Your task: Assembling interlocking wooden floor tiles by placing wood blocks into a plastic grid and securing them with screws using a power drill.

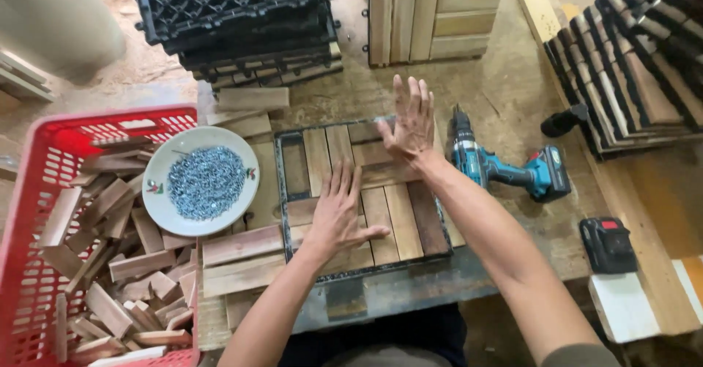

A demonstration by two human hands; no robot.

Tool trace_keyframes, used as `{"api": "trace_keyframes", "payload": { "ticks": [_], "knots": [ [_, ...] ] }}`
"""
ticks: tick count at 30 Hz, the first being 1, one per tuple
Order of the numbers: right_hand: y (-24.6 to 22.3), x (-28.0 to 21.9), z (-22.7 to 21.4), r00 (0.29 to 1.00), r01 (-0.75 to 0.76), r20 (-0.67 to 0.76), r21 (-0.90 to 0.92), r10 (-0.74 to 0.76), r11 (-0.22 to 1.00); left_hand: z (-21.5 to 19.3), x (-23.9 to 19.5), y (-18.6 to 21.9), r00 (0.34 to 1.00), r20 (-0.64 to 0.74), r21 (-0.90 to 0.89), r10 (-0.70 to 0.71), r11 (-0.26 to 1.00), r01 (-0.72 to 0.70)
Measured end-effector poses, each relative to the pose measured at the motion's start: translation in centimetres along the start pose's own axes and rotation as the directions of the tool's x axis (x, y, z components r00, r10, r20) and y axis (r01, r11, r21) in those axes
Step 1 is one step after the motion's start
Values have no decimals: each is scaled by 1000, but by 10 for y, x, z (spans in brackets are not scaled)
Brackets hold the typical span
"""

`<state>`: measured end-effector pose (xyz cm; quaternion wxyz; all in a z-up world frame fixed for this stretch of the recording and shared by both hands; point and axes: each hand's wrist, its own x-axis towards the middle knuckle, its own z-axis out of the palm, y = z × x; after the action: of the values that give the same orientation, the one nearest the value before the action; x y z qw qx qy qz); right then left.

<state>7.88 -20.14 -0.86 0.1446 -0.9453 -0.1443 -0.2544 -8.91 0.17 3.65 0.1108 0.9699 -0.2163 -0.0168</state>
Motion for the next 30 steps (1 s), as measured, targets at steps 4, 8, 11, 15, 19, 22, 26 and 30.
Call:
{"api": "trace_keyframes", "payload": {
  "ticks": [4,8,11,15,19,22,26,30],
  "knots": [
    [-21,12,-17,992,2,-129,52,4,999,9,-5,0,1000,5,-35,8,999,-8],
    [-17,-5,25,996,13,93,-57,-8,998,2,8,-6,999,-47,-55,4,998,-7],
    [-29,-6,25,996,8,91,-48,-4,999,8,3,-11,1000,-17,-145,-9,989,6],
    [-66,26,16,997,-14,-71,136,24,991,15,0,-26,983,-132,-673,-126,740,4],
    [-110,24,-2,941,105,-336,212,-28,972,1,-2,-31,964,-134,-776,-229,629,42],
    [-89,5,44,998,-59,-32,16,59,998,-8,1,-28,936,-127,-814,-327,574,90],
    [-74,-6,53,999,-11,-31,61,13,998,-13,-12,-23,969,-93,-771,-230,633,76],
    [-78,28,18,986,-40,-153,189,69,981,-14,-15,-29,981,-86,-722,-176,690,60]
  ]
}}
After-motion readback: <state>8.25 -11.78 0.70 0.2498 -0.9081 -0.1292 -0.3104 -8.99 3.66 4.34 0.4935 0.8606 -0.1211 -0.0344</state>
